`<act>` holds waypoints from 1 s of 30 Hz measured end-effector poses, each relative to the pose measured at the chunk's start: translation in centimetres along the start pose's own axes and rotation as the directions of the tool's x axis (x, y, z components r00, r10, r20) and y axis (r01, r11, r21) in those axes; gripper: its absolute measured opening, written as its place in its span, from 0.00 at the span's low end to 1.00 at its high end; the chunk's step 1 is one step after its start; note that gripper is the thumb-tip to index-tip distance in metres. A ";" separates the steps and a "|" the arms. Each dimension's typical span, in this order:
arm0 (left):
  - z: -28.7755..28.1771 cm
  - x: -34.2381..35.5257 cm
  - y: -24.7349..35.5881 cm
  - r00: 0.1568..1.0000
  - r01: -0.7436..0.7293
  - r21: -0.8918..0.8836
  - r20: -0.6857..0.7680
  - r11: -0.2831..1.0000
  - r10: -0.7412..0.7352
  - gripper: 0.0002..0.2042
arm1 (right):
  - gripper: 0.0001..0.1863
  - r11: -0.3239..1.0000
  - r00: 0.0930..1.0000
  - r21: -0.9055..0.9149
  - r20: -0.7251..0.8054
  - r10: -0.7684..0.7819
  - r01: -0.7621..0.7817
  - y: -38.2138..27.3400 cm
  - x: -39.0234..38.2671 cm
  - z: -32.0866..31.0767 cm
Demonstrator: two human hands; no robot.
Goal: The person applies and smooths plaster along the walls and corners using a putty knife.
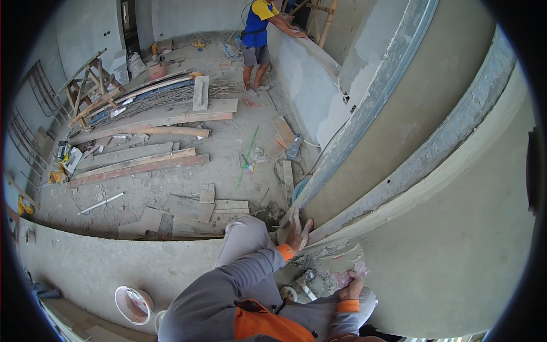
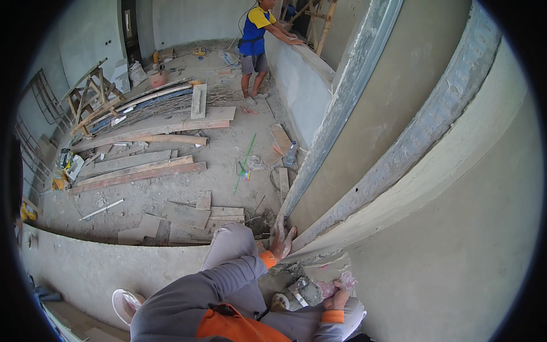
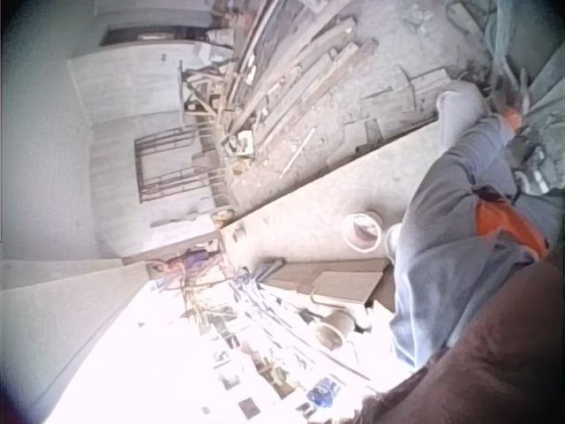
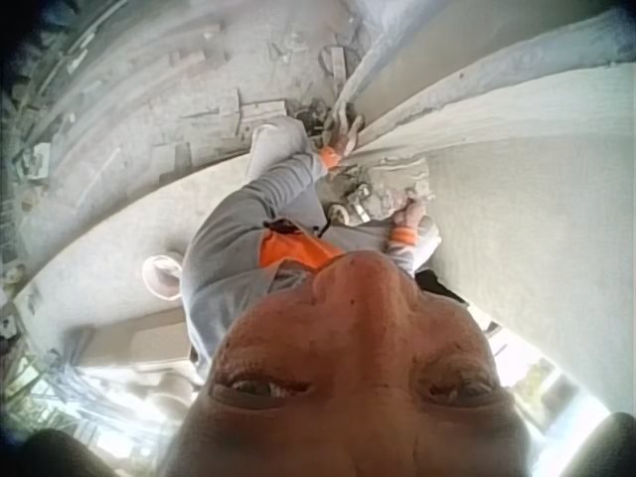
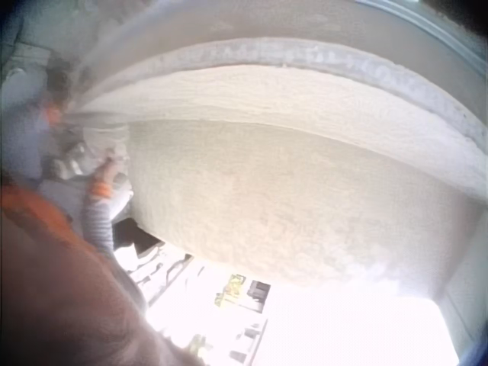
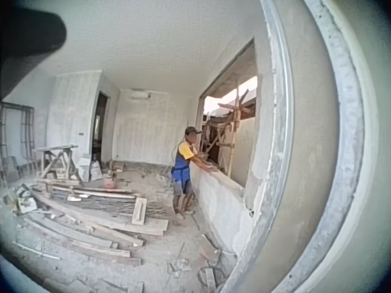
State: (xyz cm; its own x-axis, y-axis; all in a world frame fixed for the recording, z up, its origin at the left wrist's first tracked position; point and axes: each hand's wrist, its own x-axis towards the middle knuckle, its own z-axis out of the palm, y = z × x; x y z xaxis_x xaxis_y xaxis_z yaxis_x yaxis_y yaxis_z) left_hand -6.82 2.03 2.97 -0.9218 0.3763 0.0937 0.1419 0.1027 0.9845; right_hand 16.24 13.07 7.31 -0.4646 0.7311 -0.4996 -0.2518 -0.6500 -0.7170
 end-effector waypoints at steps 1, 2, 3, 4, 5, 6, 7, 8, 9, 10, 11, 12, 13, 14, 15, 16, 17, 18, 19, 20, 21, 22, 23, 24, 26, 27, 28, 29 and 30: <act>0.0 0.1 -0.1 1.000 0.000 0.000 0.000 1.000 0.000 0.35 | 0.06 1.000 1.000 0.000 0.000 0.000 0.000 0.1 0.2 -0.2; 0.0 0.1 -0.2 1.000 -0.014 0.002 0.000 1.000 0.014 0.35 | 0.06 1.000 1.000 0.002 0.012 -0.002 0.002 0.1 0.3 -0.4; 0.0 0.2 -0.3 1.000 -0.027 0.004 0.000 1.000 0.027 0.35 | 0.07 1.000 1.000 0.005 0.024 -0.004 0.003 0.2 0.5 -0.6; 0.0 0.1 -0.4 1.000 -0.027 0.004 0.000 1.000 0.027 0.35 | 0.07 1.000 1.000 0.005 0.023 -0.003 0.003 0.2 0.6 -0.8; 0.0 0.1 -0.1 1.000 -0.019 -0.001 0.002 1.000 0.019 0.35 | 0.07 1.000 1.000 -0.001 0.026 -0.008 0.008 0.2 0.6 -0.8; 0.0 0.0 0.0 1.000 -0.011 -0.006 0.004 1.000 0.011 0.35 | 0.08 1.000 0.999 -0.007 0.030 -0.013 0.013 0.2 0.6 -0.9; 0.0 0.0 0.0 1.000 -0.011 -0.006 0.006 1.000 0.011 0.35 | 0.08 1.000 1.000 -0.006 0.028 -0.013 0.013 0.3 0.9 -1.2; 0.0 0.1 0.0 1.000 -0.019 0.000 -0.003 1.000 0.019 0.36 | 0.09 1.000 0.999 0.015 0.048 -0.012 0.011 0.4 1.1 -1.3; 0.0 0.1 -0.1 1.000 -0.028 0.006 -0.013 1.000 0.028 0.37 | 0.09 0.999 0.998 0.036 0.068 -0.011 0.008 0.5 1.2 -1.5; 0.0 0.1 -0.1 1.000 -0.029 0.006 -0.011 1.000 0.029 0.37 | 0.09 0.999 0.998 0.037 0.067 -0.012 0.009 0.5 1.3 -1.7; 0.0 0.1 -0.1 1.000 -0.018 0.002 -0.005 1.000 0.018 0.37 | 0.09 0.999 0.998 0.031 0.064 -0.027 0.025 0.4 1.0 -1.4; 0.0 0.1 -0.1 1.000 -0.007 -0.002 0.002 1.000 0.007 0.37 | 0.09 0.999 0.997 0.025 0.062 -0.043 0.041 0.4 0.9 -1.3; 0.0 0.2 -0.2 1.000 -0.008 -0.001 0.003 1.000 0.008 0.37 | 0.09 0.999 0.997 0.026 0.061 -0.043 0.041 0.4 0.9 -1.3; 0.0 0.2 -0.3 1.000 0.000 -0.024 0.012 1.000 0.001 0.37 | 0.09 0.999 0.998 0.021 0.049 -0.036 0.035 0.4 0.9 -1.2; 0.0 0.2 -0.4 1.000 0.007 -0.046 0.020 0.999 -0.006 0.37 | 0.09 0.999 0.999 0.016 0.037 -0.030 0.029 0.4 0.8 -1.1; 0.0 0.2 -0.5 1.000 0.006 -0.046 0.021 0.999 -0.006 0.37 | 0.09 0.999 0.999 0.017 0.037 -0.030 0.030 0.4 0.7 -1.0; 0.0 0.2 -0.5 1.000 0.008 -0.040 0.026 0.999 -0.007 0.37 | 0.09 0.999 0.998 0.021 0.048 -0.029 0.028 0.2 0.2 -0.4; -0.1 0.2 -0.5 1.000 0.009 -0.035 0.031 0.999 -0.008 0.37 | 0.09 0.999 0.998 0.024 0.059 -0.028 0.026 0.1 -0.1 -0.2; -0.2 0.2 -0.5 0.999 0.009 -0.035 0.031 0.999 -0.008 0.37 | 0.09 0.999 0.998 0.025 0.059 -0.028 0.027 0.1 -0.1 -0.3; -0.2 0.2 -0.3 0.999 0.012 -0.038 0.038 0.999 -0.011 0.37 | 0.09 1.000 0.997 0.026 0.074 -0.019 0.018 0.1 0.0 -0.5; -0.3 0.1 -0.1 0.999 0.016 -0.041 0.044 0.999 -0.014 0.37 | 0.08 1.000 0.996 0.027 0.088 -0.011 0.008 0.0 0.0 -0.6; -0.3 0.1 0.2 0.999 0.014 -0.042 0.047 0.999 -0.012 0.37 | 0.08 1.000 0.996 0.029 0.087 -0.014 0.011 0.0 0.1 -0.7; -0.4 0.0 0.4 0.999 0.020 -0.038 0.044 0.999 -0.019 0.37 | 0.07 0.999 0.996 0.025 0.086 -0.022 0.020 0.0 0.0 -0.6; -0.4 0.0 0.6 0.999 0.026 -0.033 0.042 0.999 -0.025 0.37 | 0.07 0.999 0.996 0.021 0.085 -0.030 0.028 0.0 -0.1 -0.5; -0.4 0.1 0.3 0.999 0.006 -0.027 0.036 1.000 -0.005 0.37 | 0.07 1.000 0.998 0.024 0.058 -0.020 0.019 -0.2 -0.4 0.2; -0.4 0.1 0.1 0.999 -0.013 -0.019 0.030 1.000 0.013 0.37 | 0.07 1.000 0.999 0.026 0.031 -0.009 0.008 -0.2 -0.6 0.5; -0.4 0.2 0.0 0.999 -0.014 -0.019 0.031 1.000 0.014 0.37 | 0.07 1.000 0.999 0.027 0.031 -0.010 0.009 -0.2 -0.3 0.3; -0.3 0.2 0.1 1.000 -0.007 -0.010 0.027 1.000 0.007 0.37 | 0.07 1.000 0.999 0.025 0.040 -0.009 0.008 -0.1 0.0 0.0; -0.3 0.2 0.2 1.000 0.000 0.000 0.023 1.000 0.000 0.37 | 0.07 1.000 0.999 0.023 0.049 -0.007 0.006 0.0 0.3 -0.2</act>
State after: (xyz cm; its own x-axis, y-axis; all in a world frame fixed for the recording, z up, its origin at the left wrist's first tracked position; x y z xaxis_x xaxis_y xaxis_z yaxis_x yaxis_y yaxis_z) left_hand -7.11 1.90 3.19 -0.9132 0.3973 0.0906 0.1421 0.1022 0.9846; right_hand 16.32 13.33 7.07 -0.5035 0.7249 -0.4702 -0.2743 -0.6501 -0.7086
